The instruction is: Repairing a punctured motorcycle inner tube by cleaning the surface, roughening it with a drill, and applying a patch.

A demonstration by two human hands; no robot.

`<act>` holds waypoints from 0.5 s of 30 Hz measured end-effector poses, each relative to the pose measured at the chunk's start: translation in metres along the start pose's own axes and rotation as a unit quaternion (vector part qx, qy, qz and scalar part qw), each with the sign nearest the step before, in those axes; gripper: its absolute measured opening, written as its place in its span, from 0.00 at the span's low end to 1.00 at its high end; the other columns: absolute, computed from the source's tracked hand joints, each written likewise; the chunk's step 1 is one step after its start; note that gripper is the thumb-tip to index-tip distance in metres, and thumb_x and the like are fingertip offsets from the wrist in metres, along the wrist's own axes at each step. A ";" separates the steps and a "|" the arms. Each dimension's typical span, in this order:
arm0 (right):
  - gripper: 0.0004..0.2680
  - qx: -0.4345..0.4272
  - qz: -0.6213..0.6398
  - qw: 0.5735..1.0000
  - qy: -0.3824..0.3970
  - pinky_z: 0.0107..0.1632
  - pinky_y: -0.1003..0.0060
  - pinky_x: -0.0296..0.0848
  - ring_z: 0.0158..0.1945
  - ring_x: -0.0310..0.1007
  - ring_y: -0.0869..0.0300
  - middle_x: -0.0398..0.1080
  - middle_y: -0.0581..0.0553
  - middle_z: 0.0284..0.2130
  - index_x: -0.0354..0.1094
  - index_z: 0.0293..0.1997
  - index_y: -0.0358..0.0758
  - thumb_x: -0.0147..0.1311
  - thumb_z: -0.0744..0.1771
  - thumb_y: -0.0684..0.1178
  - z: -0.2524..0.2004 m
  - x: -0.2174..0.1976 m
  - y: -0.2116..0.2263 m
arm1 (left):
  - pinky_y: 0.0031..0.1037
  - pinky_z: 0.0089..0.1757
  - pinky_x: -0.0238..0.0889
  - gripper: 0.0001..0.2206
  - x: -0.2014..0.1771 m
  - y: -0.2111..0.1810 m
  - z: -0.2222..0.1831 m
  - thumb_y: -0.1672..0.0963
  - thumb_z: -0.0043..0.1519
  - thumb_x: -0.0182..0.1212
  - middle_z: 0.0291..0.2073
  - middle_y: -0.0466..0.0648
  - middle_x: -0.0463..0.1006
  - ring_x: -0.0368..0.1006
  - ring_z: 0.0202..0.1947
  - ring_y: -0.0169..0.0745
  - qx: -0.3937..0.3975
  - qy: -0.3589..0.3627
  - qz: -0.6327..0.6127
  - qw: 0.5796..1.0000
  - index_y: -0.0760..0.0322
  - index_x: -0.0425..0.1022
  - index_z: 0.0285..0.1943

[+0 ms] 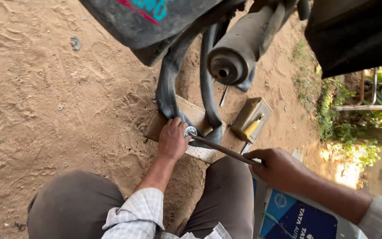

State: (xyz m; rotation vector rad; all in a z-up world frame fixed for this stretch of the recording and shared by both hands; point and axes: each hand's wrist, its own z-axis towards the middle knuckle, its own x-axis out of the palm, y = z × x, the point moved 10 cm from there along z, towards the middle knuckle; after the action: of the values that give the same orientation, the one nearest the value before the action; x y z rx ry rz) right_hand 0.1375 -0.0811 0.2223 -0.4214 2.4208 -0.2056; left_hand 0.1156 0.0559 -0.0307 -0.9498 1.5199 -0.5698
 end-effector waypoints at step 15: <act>0.16 -0.142 0.013 0.982 -0.120 0.42 0.50 0.77 0.33 0.80 0.45 0.78 0.37 0.28 0.75 0.57 0.53 0.53 0.64 0.50 -0.014 0.028 -0.025 | 0.39 0.54 0.67 0.21 -0.006 -0.009 -0.003 0.53 0.52 0.77 0.48 0.48 0.72 0.70 0.52 0.45 0.017 -0.020 0.010 1.000 0.62 0.75 0.50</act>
State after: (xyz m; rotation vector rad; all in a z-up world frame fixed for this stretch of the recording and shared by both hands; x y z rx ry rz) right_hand 0.1144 -0.1141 0.2231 -0.5097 2.2198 0.1956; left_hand 0.1152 0.0555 -0.0195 -0.9151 1.4779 -0.5575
